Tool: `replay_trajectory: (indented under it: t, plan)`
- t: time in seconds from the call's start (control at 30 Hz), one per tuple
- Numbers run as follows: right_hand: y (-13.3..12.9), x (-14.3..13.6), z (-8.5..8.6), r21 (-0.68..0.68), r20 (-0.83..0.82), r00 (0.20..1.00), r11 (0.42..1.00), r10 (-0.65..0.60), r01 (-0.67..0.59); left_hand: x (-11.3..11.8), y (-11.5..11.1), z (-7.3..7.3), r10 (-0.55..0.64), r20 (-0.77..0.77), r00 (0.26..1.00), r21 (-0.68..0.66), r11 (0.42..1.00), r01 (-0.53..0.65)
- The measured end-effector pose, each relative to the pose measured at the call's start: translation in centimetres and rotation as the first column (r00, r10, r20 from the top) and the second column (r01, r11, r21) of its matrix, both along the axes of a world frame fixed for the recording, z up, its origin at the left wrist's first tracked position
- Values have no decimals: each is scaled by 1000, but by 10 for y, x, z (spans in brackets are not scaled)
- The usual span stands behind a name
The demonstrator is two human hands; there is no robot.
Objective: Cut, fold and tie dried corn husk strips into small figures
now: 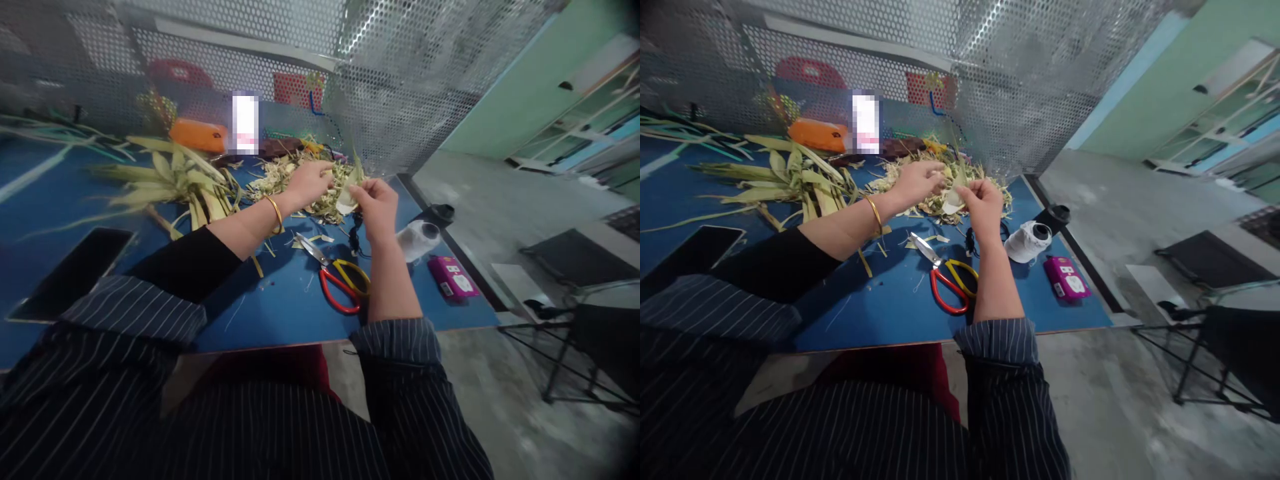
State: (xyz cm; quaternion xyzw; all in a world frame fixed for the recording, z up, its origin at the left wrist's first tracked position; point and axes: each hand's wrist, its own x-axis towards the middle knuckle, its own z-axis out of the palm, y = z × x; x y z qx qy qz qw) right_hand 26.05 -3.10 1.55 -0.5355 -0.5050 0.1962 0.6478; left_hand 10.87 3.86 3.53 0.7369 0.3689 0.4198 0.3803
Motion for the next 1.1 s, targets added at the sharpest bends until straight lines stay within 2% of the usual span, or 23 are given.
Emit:
replay_trajectory:
  t: [0.07, 0.2, 0.33, 0.43, 0.53, 0.67, 0.77, 0.9, 1.03, 1.1]
  plan:
    - [0, -3, 0, 15, 30, 1000, 1000, -4, 4, 7, -9, 0, -117, 97, 988, -65, 990, 123]
    - [-2, -11, 0, 28, 50, 998, 999, 28, -29, -2, -25, -6, -209, 30, 977, -46, 976, 211]
    - [-3, -19, -1, -37, -78, 985, 987, 156, -159, -19, -31, -12, -108, 122, 987, -158, 979, 126]
    - [-4, -25, -2, -95, -154, 954, 957, 257, -273, -27, -35, -7, -24, 120, 993, -169, 985, 44]
    - [-7, -33, -3, -162, -149, 930, 920, 335, -357, -30, -38, 1, 62, 56, 996, -163, 985, -52]
    - [-10, -40, -4, -177, -95, 905, 888, 414, -425, -31, -41, 8, 123, 87, 989, -292, 952, -93]
    - [-9, -40, -5, -136, -82, 913, 903, 401, -408, -31, -42, 9, 131, 94, 987, -366, 926, -88]
    - [-8, -38, -6, -84, -47, 939, 935, 341, -343, -33, -42, 7, 76, -7, 997, -403, 913, -73]
    - [-7, -37, -8, -85, 15, 950, 947, 312, -310, -37, -41, 3, -41, 8, 999, -305, 952, 42]
    - [-7, -37, -9, -95, -12, 952, 947, 305, -305, -38, -40, 2, -50, 31, 998, -236, 970, 56]
